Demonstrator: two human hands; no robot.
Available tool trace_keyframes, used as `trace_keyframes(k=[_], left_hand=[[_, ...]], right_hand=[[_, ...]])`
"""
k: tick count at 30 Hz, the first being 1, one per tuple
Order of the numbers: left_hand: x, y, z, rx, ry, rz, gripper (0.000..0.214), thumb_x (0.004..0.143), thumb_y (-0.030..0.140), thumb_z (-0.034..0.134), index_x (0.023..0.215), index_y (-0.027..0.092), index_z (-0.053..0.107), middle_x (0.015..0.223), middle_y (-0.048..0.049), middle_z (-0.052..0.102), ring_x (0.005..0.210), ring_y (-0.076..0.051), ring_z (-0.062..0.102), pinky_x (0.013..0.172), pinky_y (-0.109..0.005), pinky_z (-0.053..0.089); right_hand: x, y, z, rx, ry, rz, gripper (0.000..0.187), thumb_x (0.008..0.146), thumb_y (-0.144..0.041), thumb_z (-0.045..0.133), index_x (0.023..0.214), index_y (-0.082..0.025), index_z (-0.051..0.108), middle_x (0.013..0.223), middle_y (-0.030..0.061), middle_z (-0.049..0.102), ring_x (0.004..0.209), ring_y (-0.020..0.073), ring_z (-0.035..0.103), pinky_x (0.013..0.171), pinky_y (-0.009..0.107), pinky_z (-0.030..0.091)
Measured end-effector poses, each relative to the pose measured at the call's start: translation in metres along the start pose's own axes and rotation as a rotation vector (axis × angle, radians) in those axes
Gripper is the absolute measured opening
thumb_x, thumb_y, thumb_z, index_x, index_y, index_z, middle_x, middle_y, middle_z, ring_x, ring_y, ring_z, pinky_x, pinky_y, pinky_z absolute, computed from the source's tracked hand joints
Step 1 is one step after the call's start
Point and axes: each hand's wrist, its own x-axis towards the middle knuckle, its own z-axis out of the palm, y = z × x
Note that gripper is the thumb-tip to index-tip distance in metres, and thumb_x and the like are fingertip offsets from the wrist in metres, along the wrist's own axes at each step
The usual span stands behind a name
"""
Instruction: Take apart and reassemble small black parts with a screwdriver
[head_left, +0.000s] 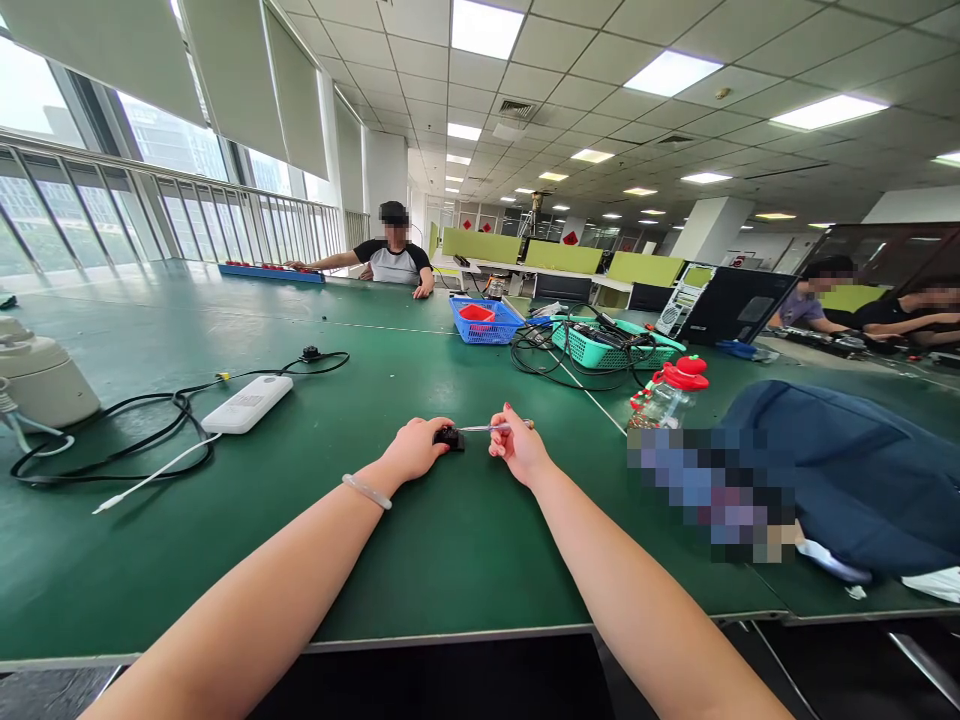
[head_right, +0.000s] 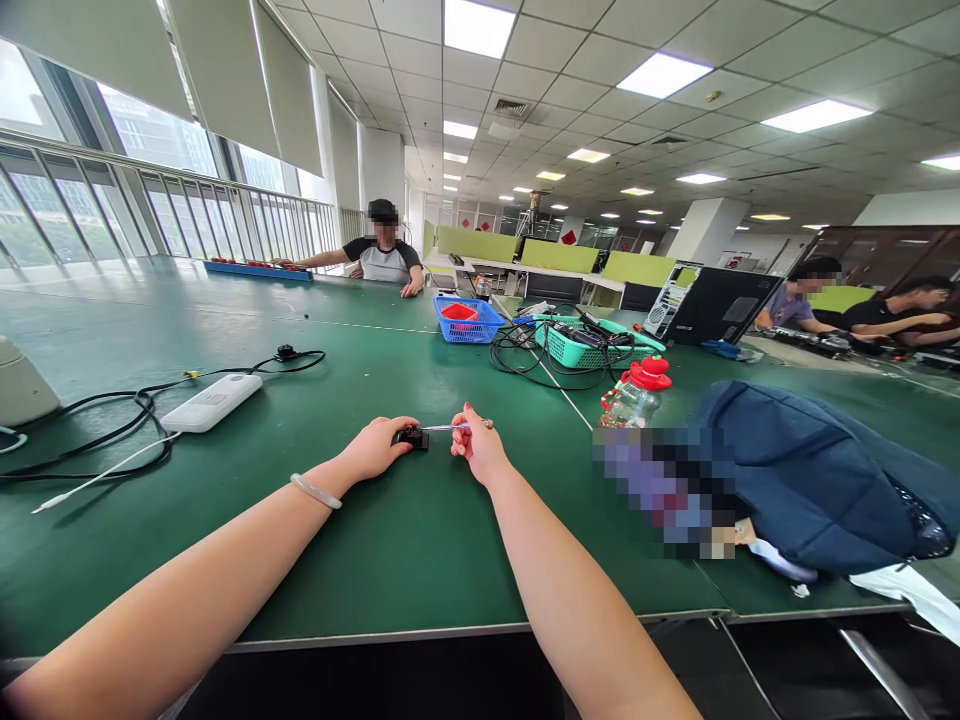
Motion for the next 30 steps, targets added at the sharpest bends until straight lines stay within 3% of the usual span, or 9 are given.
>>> trace_keyframes(k=[14,22,30], left_hand=[[0.0,-0.001,0.001,-0.003,0.005,0.005,0.04,0.084,0.029,0.056,0.124,0.029,0.058,0.11,-0.0078,0.067,0.115,-0.026,0.056,0.1,-0.037,0.046],[0.001,-0.003,0.002,0.001,0.007,0.001,0.041,0.084,0.03,0.057,0.125,0.029,0.058,0.11,-0.0078,0.068,0.116,-0.026,0.056,0.1,-0.037,0.045],[0.001,-0.003,0.002,0.004,0.0,0.017,0.041,0.085,0.029,0.056,0.126,0.028,0.057,0.114,-0.0077,0.067,0.116,-0.026,0.055,0.101,-0.037,0.045]], right_hand=[[-0.002,-0.002,0.004,0.035,0.0,0.014,0.046,0.07,-0.064,0.07,0.065,-0.02,0.057,0.047,-0.0055,0.045,0.039,0.0077,0.034,0.045,0.026,0.036],[-0.002,-0.007,0.002,0.01,0.089,-0.125,0.051,0.076,-0.066,0.061,0.056,-0.021,0.05,0.04,-0.0076,0.035,0.035,0.0065,0.028,0.041,0.025,0.032],[-0.006,-0.001,0.01,-0.265,-0.021,-0.251,0.054,0.077,-0.067,0.06,0.05,-0.02,0.053,0.039,-0.0064,0.034,0.037,0.0068,0.03,0.042,0.024,0.03]])
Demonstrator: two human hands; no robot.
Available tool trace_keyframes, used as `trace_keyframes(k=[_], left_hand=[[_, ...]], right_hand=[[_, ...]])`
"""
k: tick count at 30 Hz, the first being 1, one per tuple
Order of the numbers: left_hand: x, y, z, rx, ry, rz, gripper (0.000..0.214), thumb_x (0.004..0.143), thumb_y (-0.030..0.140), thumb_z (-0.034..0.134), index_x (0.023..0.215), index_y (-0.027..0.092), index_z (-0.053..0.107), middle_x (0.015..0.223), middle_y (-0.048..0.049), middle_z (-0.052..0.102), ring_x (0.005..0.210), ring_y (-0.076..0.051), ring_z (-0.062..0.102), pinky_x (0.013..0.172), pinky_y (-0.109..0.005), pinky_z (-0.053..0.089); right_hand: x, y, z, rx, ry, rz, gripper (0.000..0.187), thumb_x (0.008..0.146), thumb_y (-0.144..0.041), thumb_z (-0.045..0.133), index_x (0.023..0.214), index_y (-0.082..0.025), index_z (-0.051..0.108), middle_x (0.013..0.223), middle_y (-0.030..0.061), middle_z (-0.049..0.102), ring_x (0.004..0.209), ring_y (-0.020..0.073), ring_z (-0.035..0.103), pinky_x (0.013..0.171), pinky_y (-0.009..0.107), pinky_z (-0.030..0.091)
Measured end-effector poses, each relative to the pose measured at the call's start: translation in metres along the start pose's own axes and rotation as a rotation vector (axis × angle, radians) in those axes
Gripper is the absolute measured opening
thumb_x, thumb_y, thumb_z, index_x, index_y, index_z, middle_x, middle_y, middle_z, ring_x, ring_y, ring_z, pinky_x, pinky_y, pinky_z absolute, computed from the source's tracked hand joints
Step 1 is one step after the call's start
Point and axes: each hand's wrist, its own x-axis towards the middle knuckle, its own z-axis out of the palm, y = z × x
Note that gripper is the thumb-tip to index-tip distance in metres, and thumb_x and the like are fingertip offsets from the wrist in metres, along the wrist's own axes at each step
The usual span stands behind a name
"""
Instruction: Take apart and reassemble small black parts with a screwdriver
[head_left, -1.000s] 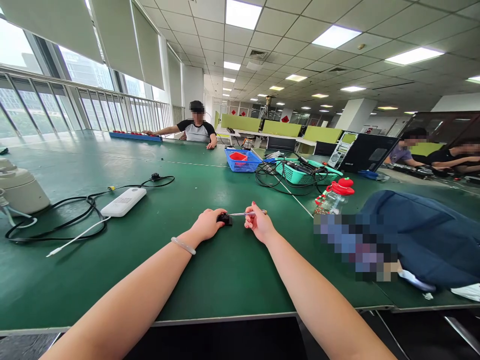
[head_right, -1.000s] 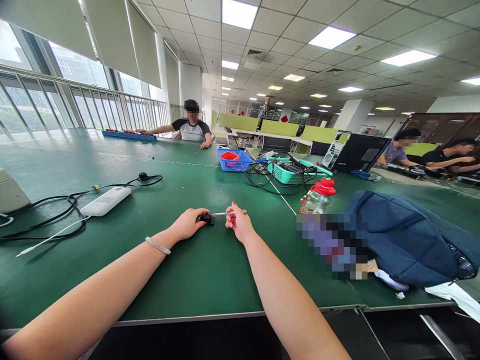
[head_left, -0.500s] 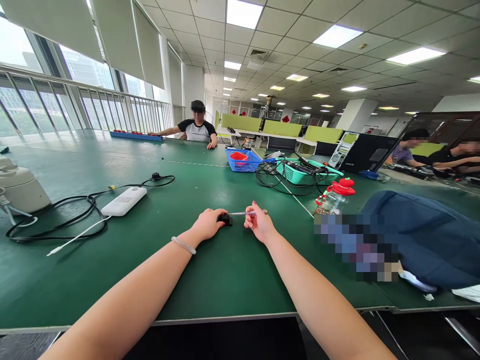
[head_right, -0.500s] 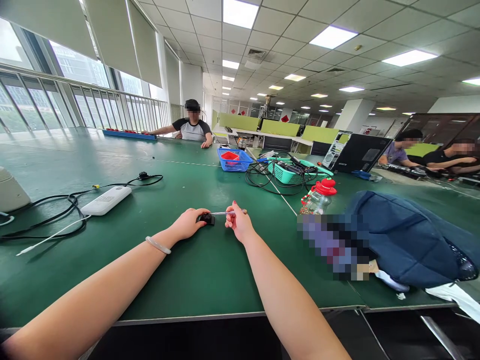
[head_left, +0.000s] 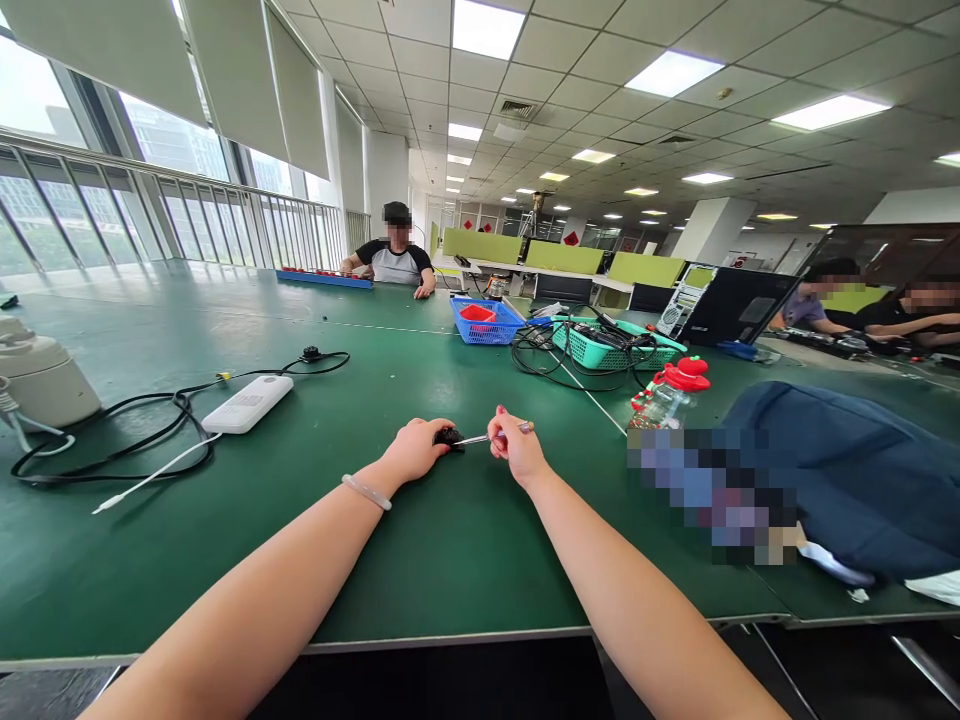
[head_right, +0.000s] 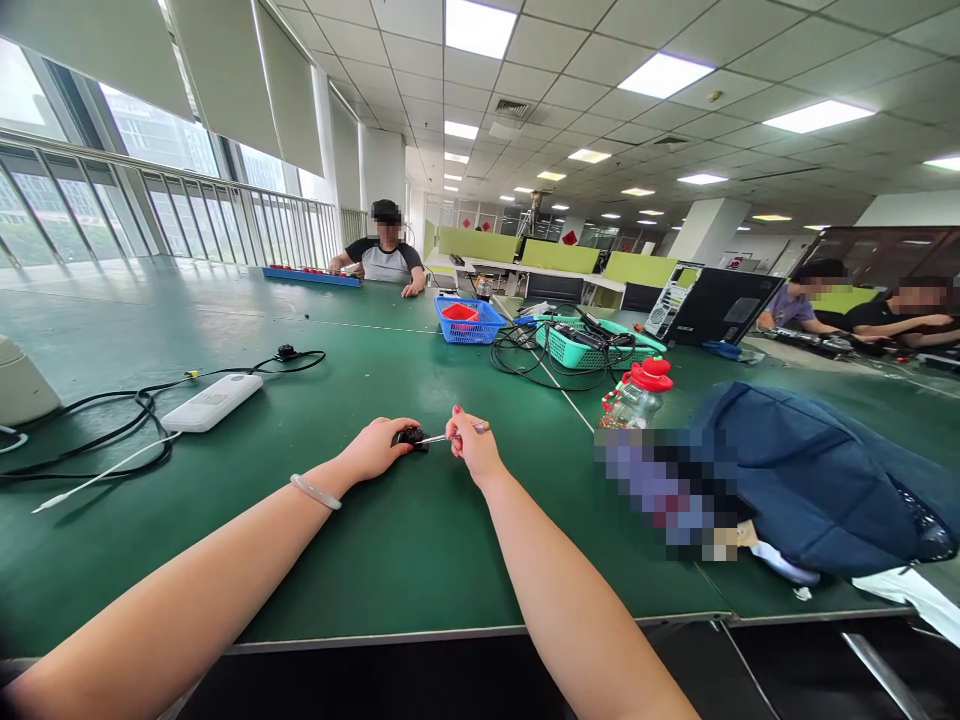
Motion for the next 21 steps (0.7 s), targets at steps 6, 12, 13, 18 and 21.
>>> trace_keyframes(k=[6,12,13,18,21], left_hand=[[-0.001,0.001,-0.002,0.004,-0.008,0.004,0.041,0.085,0.029,0.056,0.126,0.026,0.057,0.114,-0.0093,0.067,0.116,-0.027,0.055,0.101,-0.039,0.045],[-0.001,0.001,-0.001,0.01,-0.005,0.008,0.039,0.085,0.03,0.056,0.124,0.027,0.059,0.114,-0.0077,0.068,0.115,-0.027,0.055,0.1,-0.038,0.045],[0.0,0.001,-0.001,0.011,-0.003,0.008,0.039,0.085,0.031,0.056,0.124,0.027,0.059,0.115,-0.0074,0.068,0.115,-0.027,0.055,0.1,-0.038,0.045],[0.001,-0.001,0.001,0.009,0.008,0.011,0.04,0.085,0.031,0.056,0.125,0.026,0.058,0.117,-0.0076,0.067,0.118,-0.027,0.054,0.101,-0.038,0.045],[0.001,-0.002,0.002,0.006,0.008,0.016,0.04,0.085,0.031,0.056,0.124,0.026,0.059,0.118,-0.0069,0.067,0.118,-0.026,0.054,0.102,-0.038,0.045]], right_hand=[[-0.008,-0.003,0.005,-0.326,-0.117,-0.107,0.056,0.084,-0.068,0.048,0.055,-0.021,0.054,0.047,-0.0043,0.036,0.045,0.0106,0.035,0.047,0.026,0.028],[-0.016,-0.01,0.013,-0.627,-0.165,-0.337,0.052,0.093,-0.056,0.039,0.057,-0.021,0.051,0.052,-0.0025,0.042,0.052,0.0123,0.04,0.053,0.026,0.029],[-0.017,-0.011,0.015,-0.674,-0.174,-0.379,0.051,0.094,-0.054,0.038,0.057,-0.021,0.051,0.054,-0.002,0.045,0.053,0.0125,0.042,0.054,0.026,0.03],[-0.021,-0.014,0.02,-0.867,-0.197,-0.504,0.046,0.096,-0.045,0.034,0.059,-0.021,0.049,0.059,0.0003,0.053,0.056,0.0128,0.048,0.057,0.025,0.034],[-0.021,-0.015,0.021,-0.899,-0.2,-0.527,0.045,0.096,-0.043,0.033,0.06,-0.021,0.049,0.06,0.0009,0.055,0.057,0.0129,0.05,0.057,0.025,0.035]])
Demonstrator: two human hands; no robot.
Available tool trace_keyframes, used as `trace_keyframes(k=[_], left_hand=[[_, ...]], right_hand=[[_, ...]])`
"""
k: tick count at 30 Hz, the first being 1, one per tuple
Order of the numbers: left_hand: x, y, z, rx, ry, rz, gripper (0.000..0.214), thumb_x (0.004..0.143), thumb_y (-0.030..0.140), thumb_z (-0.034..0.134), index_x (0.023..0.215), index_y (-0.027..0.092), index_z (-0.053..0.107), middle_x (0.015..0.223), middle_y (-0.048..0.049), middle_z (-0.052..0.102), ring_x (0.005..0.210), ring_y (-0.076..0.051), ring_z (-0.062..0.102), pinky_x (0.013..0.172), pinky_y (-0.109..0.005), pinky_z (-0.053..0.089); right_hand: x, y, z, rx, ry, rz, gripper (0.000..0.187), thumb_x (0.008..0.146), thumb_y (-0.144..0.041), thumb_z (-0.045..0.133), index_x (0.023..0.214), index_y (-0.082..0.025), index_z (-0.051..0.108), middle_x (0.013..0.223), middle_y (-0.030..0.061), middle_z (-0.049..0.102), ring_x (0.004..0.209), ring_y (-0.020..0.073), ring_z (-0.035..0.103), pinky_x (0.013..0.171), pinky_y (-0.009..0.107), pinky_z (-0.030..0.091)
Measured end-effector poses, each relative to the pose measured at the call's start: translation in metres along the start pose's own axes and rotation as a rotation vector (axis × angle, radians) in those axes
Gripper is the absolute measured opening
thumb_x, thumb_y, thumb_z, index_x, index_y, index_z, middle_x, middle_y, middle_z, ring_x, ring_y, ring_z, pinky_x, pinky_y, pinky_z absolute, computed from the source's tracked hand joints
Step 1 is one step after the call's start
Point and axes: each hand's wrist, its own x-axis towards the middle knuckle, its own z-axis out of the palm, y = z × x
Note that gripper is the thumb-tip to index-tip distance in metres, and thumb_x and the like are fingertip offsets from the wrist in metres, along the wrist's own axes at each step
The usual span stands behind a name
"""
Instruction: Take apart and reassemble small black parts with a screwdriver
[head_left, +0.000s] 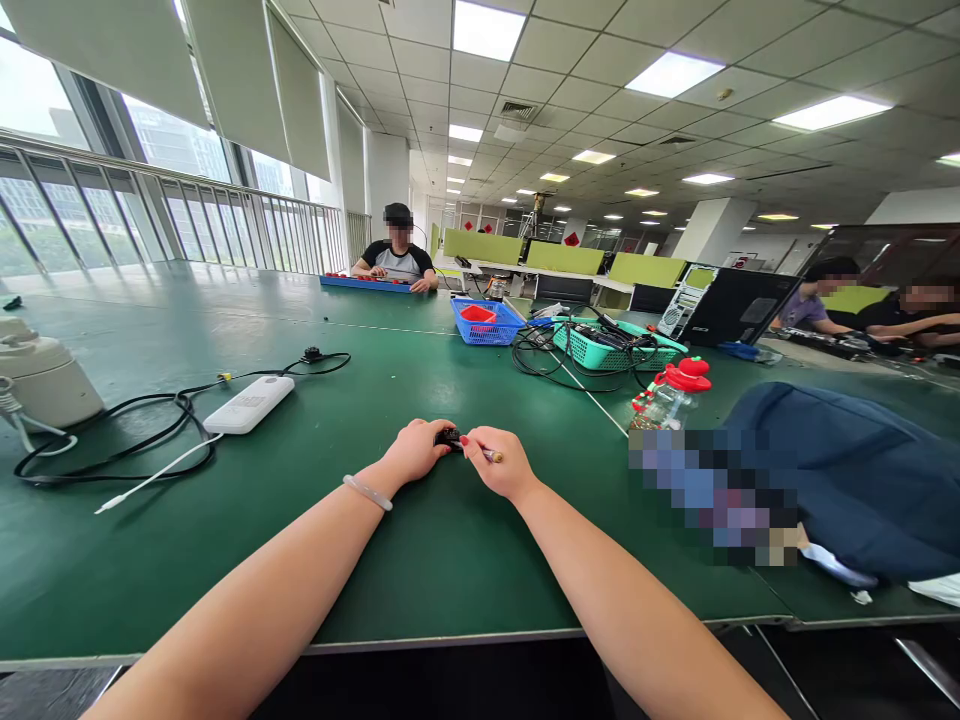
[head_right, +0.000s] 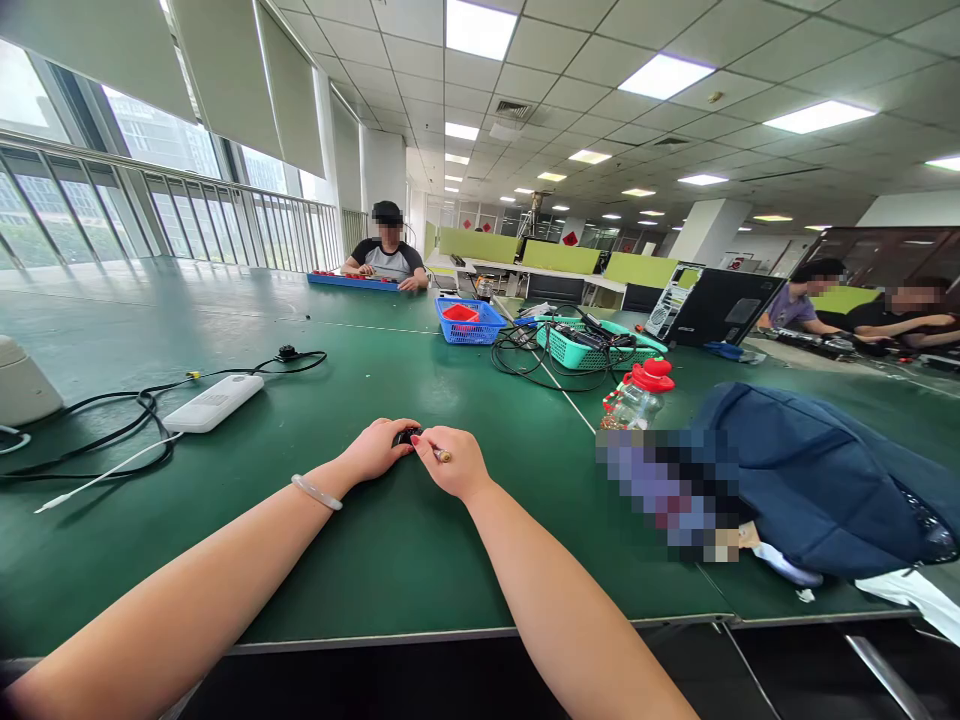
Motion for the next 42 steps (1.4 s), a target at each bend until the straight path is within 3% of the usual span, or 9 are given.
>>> trace_keyframes(k=[8,16,21,33,42], left_hand=[[0.0001,-0.0002,0.0008,-0.006,0.001,-0.008,0.043,0.085,0.029,0.054,0.127,0.025,0.056,0.12,-0.0079,0.066,0.12,-0.027,0.053,0.103,-0.039,0.043],[0.0007,-0.0009,0.0016,0.0,0.003,-0.011,0.045,0.085,0.034,0.055,0.13,0.026,0.054,0.119,-0.0088,0.066,0.119,-0.027,0.054,0.101,-0.039,0.045],[0.0007,-0.0013,0.0014,-0.003,0.001,-0.006,0.045,0.084,0.028,0.056,0.128,0.025,0.055,0.12,-0.0079,0.066,0.12,-0.026,0.053,0.104,-0.038,0.043],[-0.0003,0.0007,0.0006,-0.014,0.012,-0.014,0.045,0.084,0.029,0.056,0.129,0.027,0.054,0.119,-0.0064,0.067,0.118,-0.026,0.055,0.101,-0.038,0.045],[-0.0005,0.0005,0.0009,-0.025,0.014,-0.013,0.044,0.084,0.031,0.057,0.128,0.027,0.054,0.12,-0.0059,0.066,0.118,-0.025,0.055,0.102,-0.037,0.045]], right_hand=[[-0.0007,-0.0005,0.0035,-0.082,-0.042,-0.065,0.047,0.096,-0.044,0.033,0.059,-0.021,0.048,0.058,-0.0002,0.049,0.055,0.0124,0.044,0.055,0.025,0.033],[-0.0008,0.0013,0.0012,-0.025,0.008,-0.072,0.045,0.097,-0.044,0.033,0.061,-0.021,0.049,0.06,0.0003,0.05,0.056,0.0127,0.046,0.057,0.025,0.034],[-0.0013,0.001,0.0035,-0.075,-0.032,-0.115,0.047,0.097,-0.045,0.033,0.06,-0.021,0.048,0.057,-0.0006,0.047,0.054,0.0122,0.043,0.054,0.024,0.031],[-0.0014,0.0013,0.0033,-0.121,0.024,-0.143,0.047,0.098,-0.044,0.032,0.062,-0.021,0.052,0.058,0.0,0.049,0.055,0.0118,0.045,0.056,0.024,0.032],[-0.0018,0.001,0.0015,-0.174,0.041,-0.06,0.046,0.097,-0.042,0.033,0.062,-0.021,0.055,0.059,0.0015,0.053,0.056,0.013,0.046,0.057,0.025,0.034]])
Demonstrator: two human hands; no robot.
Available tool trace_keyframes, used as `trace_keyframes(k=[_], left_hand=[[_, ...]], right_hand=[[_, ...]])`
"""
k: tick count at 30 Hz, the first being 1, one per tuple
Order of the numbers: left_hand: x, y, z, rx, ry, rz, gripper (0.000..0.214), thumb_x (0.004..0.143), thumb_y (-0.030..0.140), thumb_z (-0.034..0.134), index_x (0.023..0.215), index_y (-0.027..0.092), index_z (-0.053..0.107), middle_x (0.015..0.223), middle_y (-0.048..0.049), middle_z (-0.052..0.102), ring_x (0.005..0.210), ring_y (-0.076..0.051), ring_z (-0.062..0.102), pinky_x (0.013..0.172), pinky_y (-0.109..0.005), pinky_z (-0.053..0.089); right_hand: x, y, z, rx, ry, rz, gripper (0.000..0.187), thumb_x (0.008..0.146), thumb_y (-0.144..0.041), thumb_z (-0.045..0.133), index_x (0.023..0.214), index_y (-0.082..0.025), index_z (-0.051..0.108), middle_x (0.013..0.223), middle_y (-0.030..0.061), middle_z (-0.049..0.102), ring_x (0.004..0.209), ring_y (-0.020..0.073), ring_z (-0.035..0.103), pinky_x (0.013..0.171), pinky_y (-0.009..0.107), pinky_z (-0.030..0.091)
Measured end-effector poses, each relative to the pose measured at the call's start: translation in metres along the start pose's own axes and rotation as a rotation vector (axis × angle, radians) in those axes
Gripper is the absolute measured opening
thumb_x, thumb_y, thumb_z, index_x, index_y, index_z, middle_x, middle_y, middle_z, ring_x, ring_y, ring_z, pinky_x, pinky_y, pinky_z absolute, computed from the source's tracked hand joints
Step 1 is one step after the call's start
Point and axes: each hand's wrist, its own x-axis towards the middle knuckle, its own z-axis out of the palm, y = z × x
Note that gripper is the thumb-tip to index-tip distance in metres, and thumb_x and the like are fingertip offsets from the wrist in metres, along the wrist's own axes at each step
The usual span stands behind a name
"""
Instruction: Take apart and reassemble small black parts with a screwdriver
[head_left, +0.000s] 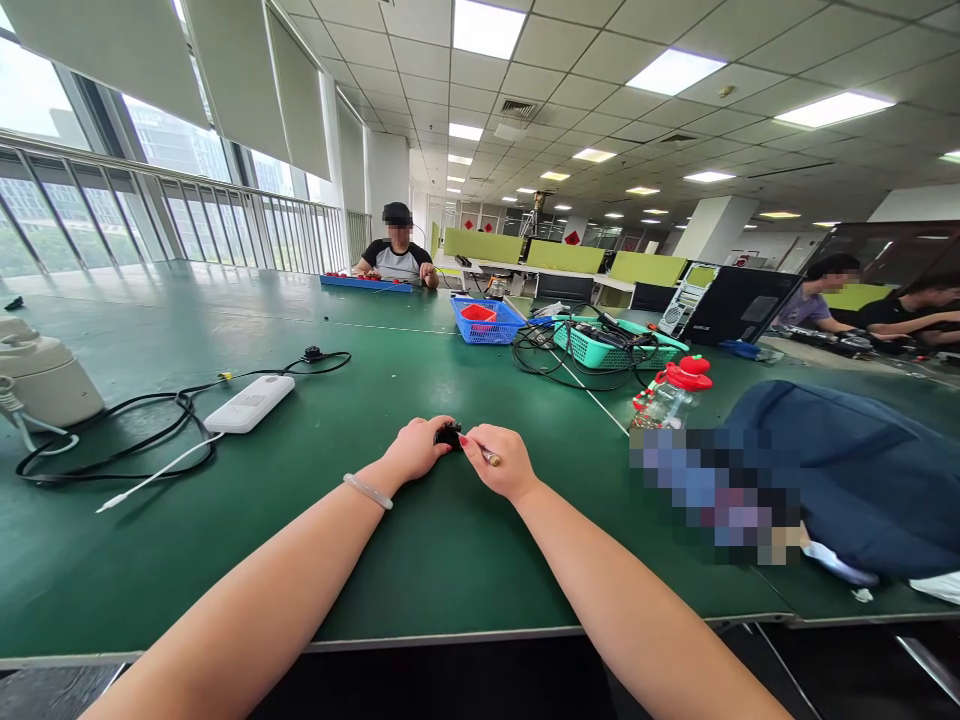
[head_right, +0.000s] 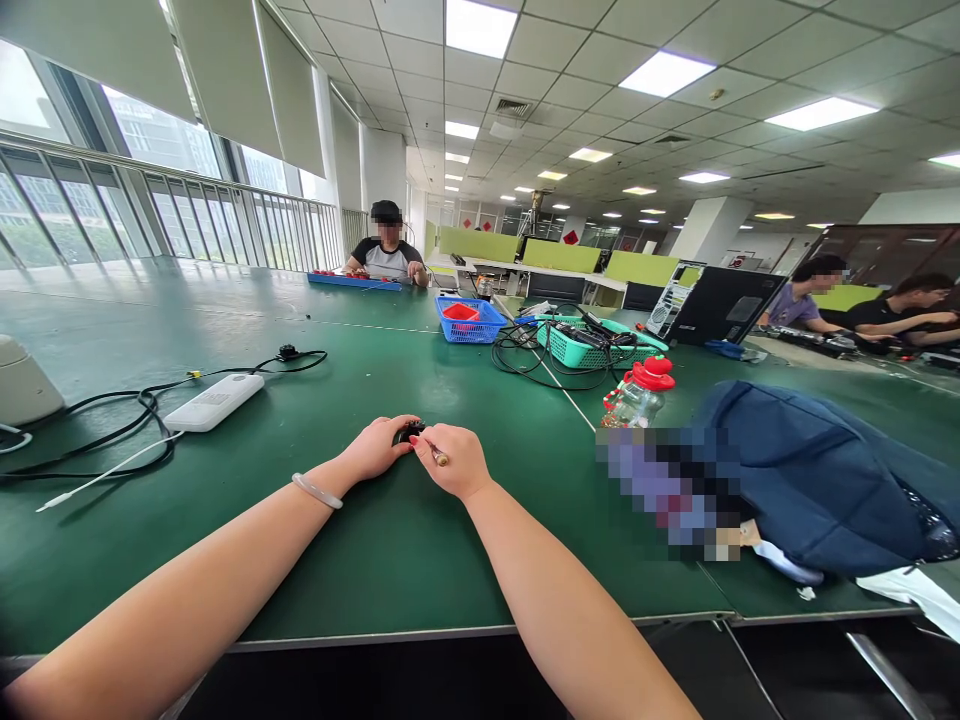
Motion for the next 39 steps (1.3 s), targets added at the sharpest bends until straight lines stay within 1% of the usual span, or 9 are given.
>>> trace_keyframes(k=[8,13,20,24,27,32,34,37,39], left_hand=[[0.0,0.001,0.0,0.012,0.0,0.004,0.047,0.084,0.028,0.058,0.13,0.027,0.052,0.119,-0.0066,0.067,0.117,-0.025,0.056,0.101,-0.037,0.045],[0.001,0.0,0.0,0.031,-0.006,0.005,0.049,0.084,0.029,0.058,0.132,0.025,0.05,0.117,-0.0083,0.068,0.117,-0.027,0.056,0.1,-0.037,0.046],[0.001,-0.001,0.001,0.04,-0.006,-0.005,0.052,0.084,0.032,0.058,0.134,0.022,0.048,0.121,-0.0105,0.066,0.121,-0.028,0.054,0.102,-0.037,0.044],[0.001,-0.002,0.002,0.036,-0.004,-0.014,0.053,0.084,0.033,0.059,0.134,0.021,0.048,0.122,-0.012,0.066,0.121,-0.028,0.055,0.102,-0.037,0.044],[0.003,-0.004,0.003,0.028,-0.003,-0.022,0.056,0.083,0.032,0.059,0.136,0.02,0.046,0.124,-0.0128,0.065,0.122,-0.028,0.054,0.103,-0.038,0.043],[0.003,-0.004,0.004,0.007,-0.007,-0.006,0.058,0.083,0.029,0.059,0.138,0.024,0.043,0.125,-0.0061,0.066,0.124,-0.026,0.053,0.105,-0.037,0.041],[0.002,-0.003,0.003,0.005,-0.01,0.001,0.058,0.083,0.029,0.059,0.138,0.024,0.043,0.124,-0.005,0.067,0.123,-0.026,0.053,0.105,-0.038,0.041],[0.001,-0.001,0.001,0.011,-0.011,0.007,0.056,0.083,0.028,0.059,0.137,0.022,0.045,0.122,-0.0068,0.067,0.121,-0.027,0.053,0.104,-0.038,0.042],[0.0,0.001,-0.001,0.02,-0.008,0.009,0.051,0.083,0.029,0.058,0.133,0.023,0.05,0.12,-0.0081,0.068,0.12,-0.027,0.055,0.103,-0.038,0.044]], right_hand=[[0.001,-0.001,-0.001,0.015,0.055,0.089,0.044,0.097,-0.042,0.034,0.062,-0.022,0.053,0.059,0.0015,0.053,0.056,0.0134,0.046,0.056,0.025,0.033],[0.001,0.0,0.0,0.053,0.079,0.12,0.039,0.095,-0.041,0.038,0.064,-0.022,0.052,0.06,0.0003,0.053,0.056,0.013,0.047,0.056,0.025,0.033],[0.002,0.006,0.004,0.094,-0.016,0.173,0.029,0.091,-0.038,0.047,0.07,-0.022,0.058,0.067,0.0001,0.058,0.063,0.0137,0.052,0.059,0.024,0.036],[0.003,0.008,0.003,0.128,-0.031,0.192,0.026,0.089,-0.037,0.05,0.069,-0.022,0.058,0.068,-0.0001,0.058,0.064,0.014,0.052,0.06,0.024,0.037],[0.003,0.009,0.003,0.148,-0.018,0.222,0.024,0.087,-0.037,0.052,0.069,-0.022,0.058,0.07,-0.0003,0.059,0.064,0.014,0.052,0.06,0.025,0.038],[0.003,0.012,0.006,0.207,0.02,0.322,0.022,0.084,-0.037,0.054,0.068,-0.023,0.058,0.067,-0.0012,0.06,0.061,0.0138,0.051,0.056,0.024,0.038],[0.003,0.015,0.008,0.24,0.037,0.367,0.022,0.083,-0.039,0.055,0.069,-0.023,0.058,0.064,-0.0018,0.059,0.059,0.0136,0.05,0.054,0.024,0.037],[0.003,0.021,0.009,0.293,0.059,0.425,0.02,0.08,-0.041,0.057,0.073,-0.023,0.061,0.063,-0.002,0.058,0.055,0.0132,0.049,0.054,0.025,0.038],[0.003,0.025,0.01,0.333,0.083,0.451,0.02,0.077,-0.042,0.06,0.078,-0.022,0.064,0.065,-0.0012,0.059,0.055,0.0135,0.05,0.055,0.026,0.041]])
